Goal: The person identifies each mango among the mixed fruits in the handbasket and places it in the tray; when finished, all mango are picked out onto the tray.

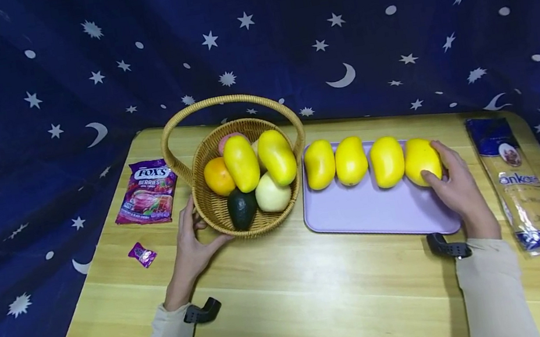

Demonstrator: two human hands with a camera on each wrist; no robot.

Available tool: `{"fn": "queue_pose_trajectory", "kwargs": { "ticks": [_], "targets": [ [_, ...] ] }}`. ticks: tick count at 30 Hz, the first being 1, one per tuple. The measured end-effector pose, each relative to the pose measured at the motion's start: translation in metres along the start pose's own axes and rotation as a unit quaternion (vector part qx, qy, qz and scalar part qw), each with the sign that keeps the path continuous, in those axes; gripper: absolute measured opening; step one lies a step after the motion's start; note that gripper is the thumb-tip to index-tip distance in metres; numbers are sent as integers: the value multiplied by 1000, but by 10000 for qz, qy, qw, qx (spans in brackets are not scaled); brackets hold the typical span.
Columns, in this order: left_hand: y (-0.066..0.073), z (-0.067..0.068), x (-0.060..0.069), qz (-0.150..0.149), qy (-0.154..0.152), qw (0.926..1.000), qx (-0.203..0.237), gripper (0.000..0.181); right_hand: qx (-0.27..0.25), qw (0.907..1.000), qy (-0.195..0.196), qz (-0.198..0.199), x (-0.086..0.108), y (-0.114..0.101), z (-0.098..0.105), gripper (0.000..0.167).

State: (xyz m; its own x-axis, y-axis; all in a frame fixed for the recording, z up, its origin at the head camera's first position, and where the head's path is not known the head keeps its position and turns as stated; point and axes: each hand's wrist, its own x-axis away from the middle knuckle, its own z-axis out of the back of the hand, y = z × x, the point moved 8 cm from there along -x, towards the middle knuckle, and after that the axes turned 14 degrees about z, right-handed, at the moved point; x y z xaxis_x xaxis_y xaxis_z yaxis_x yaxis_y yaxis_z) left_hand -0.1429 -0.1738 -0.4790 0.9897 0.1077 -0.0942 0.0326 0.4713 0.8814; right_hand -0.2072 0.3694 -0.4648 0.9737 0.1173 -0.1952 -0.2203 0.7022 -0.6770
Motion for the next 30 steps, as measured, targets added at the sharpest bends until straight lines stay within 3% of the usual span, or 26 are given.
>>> {"fn": "queue_pose_trajectory", "kwargs": {
  "ticks": [12,21,25,30],
  "targets": [
    [2,0,-1,-36,52,9996,259,128,11,9998,-8,-189,3,2,-2,69],
    [0,-1,0,4,35,9999,119,123,-88,9995,248,-186,7,-2,6,70],
    [0,0,0,-25,26,10000,71,122,-60,9974,701,158,10,-17,13,68],
    [0,0,0,-93,26,10000,-7,122,-160,9873,1343,832,11,-55,21,70]
  ]
}}
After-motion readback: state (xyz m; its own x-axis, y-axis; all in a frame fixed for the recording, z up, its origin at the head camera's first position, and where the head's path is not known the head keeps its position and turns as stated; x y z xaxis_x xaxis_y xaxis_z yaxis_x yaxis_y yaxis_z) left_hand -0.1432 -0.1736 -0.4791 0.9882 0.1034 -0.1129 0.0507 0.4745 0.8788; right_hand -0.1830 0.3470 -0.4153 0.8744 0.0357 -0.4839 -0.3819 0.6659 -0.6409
